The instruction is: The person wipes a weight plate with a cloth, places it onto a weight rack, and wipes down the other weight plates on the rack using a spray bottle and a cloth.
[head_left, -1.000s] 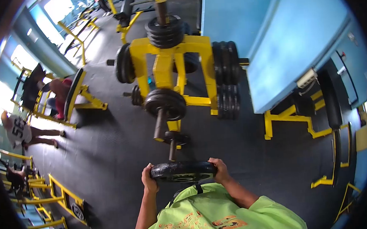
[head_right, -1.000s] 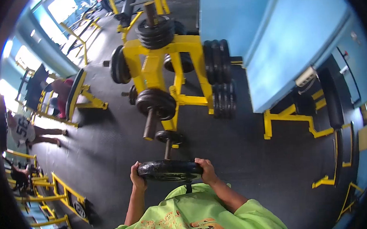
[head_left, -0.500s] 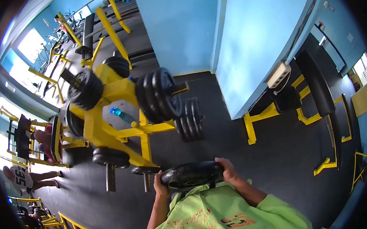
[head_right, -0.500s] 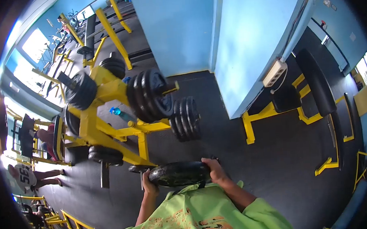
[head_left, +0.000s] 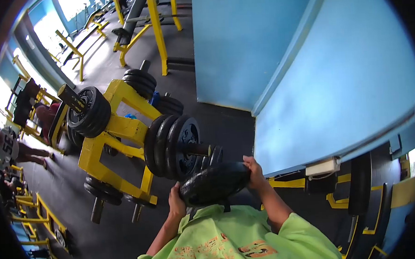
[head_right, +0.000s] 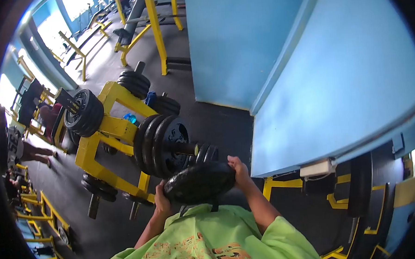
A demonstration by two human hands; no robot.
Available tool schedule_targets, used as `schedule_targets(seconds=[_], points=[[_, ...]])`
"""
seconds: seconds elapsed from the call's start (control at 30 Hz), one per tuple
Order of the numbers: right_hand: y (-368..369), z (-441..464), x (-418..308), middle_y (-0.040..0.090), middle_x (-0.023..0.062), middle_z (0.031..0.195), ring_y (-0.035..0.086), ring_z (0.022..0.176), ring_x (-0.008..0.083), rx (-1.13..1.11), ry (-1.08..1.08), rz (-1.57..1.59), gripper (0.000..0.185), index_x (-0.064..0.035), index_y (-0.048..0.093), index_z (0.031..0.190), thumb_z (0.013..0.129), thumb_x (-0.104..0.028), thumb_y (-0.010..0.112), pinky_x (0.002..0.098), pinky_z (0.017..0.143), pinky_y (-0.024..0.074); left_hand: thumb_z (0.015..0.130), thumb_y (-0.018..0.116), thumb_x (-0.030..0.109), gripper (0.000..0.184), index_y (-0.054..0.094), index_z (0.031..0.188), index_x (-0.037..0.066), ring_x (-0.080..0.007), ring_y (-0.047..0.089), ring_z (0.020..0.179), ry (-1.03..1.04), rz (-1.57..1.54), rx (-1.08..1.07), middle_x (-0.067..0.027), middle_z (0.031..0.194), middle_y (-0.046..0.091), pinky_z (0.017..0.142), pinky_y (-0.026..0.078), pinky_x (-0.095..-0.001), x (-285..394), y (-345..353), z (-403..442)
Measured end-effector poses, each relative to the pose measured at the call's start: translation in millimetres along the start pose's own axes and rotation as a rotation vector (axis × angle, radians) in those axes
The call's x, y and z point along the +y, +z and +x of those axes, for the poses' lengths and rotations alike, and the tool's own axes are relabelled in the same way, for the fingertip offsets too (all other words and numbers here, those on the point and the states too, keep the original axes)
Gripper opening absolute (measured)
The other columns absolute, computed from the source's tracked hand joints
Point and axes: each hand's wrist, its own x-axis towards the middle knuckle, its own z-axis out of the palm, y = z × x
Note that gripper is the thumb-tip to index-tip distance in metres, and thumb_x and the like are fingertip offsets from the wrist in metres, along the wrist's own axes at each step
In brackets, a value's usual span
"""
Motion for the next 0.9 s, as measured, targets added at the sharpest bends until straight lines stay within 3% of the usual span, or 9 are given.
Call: schedule_targets(seconds=[0.07, 0.17, 0.23, 0.37, 0.4, 0.67, 0.9], points=[[-7.6, 24.6, -18.3, 0.07, 0.0123, 0.09, 0.066, 0.08, 0.0238, -0.049, 0.061, -0.007, 0.057, 0.0014, 0.066, 0.093, 0.09, -0.051, 0.045, 0.0329, 0.082, 0.0507, 0.095, 0.047, 0.037, 0.045, 0.06, 0.107, -0.004, -0.0171, 0.058, 0.093, 0.053, 0.052, 0.094, -0.0097, 0.101, 0.063, 0.091, 0.044, -0.0296, 12.2, 18.4, 2.4], [-11.0, 73.0, -39.9, 0.07, 0.0135, 0.092, 0.066, 0.082, 0.0235, -0.16, 0.176, 0.01, 0.057, 0.0024, 0.065, 0.096, 0.089, -0.051, 0.046, 0.0331, 0.082, 0.0509, 0.095, 0.048, 0.037, 0.044, 0.06, 0.106, -0.004, -0.0182, 0.06, 0.094, 0.067, -0.134, 0.205, -0.0108, 0.101, 0.064, 0.092, 0.045, -0.0302, 20.9, 59.6, -2.3], [-11.4, 109.4, -51.1, 0.07, 0.0137, 0.091, 0.066, 0.081, 0.0227, -0.121, 0.201, -0.031, 0.054, 0.0023, 0.065, 0.096, 0.089, -0.048, 0.047, 0.032, 0.081, 0.0508, 0.096, 0.042, 0.041, 0.045, 0.06, 0.11, 0.002, -0.0214, 0.063, 0.097, 0.063, -0.186, 0.19, -0.0101, 0.103, 0.067, 0.091, 0.048, -0.0343, 13.5, 69.6, 8.1], [11.0, 145.5, -86.6, 0.07, 0.0136, 0.092, 0.065, 0.08, 0.0224, -0.268, 0.291, -0.148, 0.052, 0.0023, 0.064, 0.097, 0.088, -0.046, 0.049, 0.032, 0.081, 0.0506, 0.094, 0.045, 0.04, 0.043, 0.061, 0.108, 0.002, -0.023, 0.063, 0.096, 0.248, -0.263, 0.503, -0.01, 0.102, 0.067, 0.093, 0.047, -0.0344, -5.1, 97.2, 18.9], [15.9, 151.2, -90.5, 0.07, 0.0135, 0.091, 0.065, 0.078, 0.0223, -0.284, 0.303, -0.17, 0.051, 0.002, 0.064, 0.096, 0.088, -0.046, 0.049, 0.0322, 0.08, 0.0507, 0.094, 0.045, 0.04, 0.043, 0.061, 0.107, 0.001, -0.0234, 0.062, 0.097, 0.237, -0.291, 0.464, -0.0104, 0.102, 0.067, 0.094, 0.045, -0.0341, -0.1, 106.1, 14.7], [43.4, 206.7, -96.3, 0.07, 0.0127, 0.083, 0.065, 0.07, 0.0223, -0.432, 0.486, -0.257, 0.045, 0.0012, 0.066, 0.088, 0.086, -0.042, 0.053, 0.0318, 0.075, 0.0514, 0.095, 0.044, 0.04, 0.042, 0.061, 0.106, 0.003, -0.0236, 0.06, 0.099, 0.325, -0.392, 0.706, -0.01, 0.104, 0.066, 0.096, 0.043, -0.0349, -16.0, 114.1, 24.5], [79.6, 228.1, -94.5, 0.068, 0.0112, 0.074, 0.063, 0.062, 0.022, -0.47, 0.5, -0.396, 0.042, -0.0007, 0.065, 0.078, 0.085, -0.041, 0.055, 0.0312, 0.066, 0.0515, 0.096, 0.042, 0.038, 0.042, 0.06, 0.108, 0.001, -0.0205, 0.06, 0.096, 0.443, -0.374, 0.919, -0.0096, 0.105, 0.064, 0.092, 0.045, -0.0344, -38.8, 115.3, 29.8]])
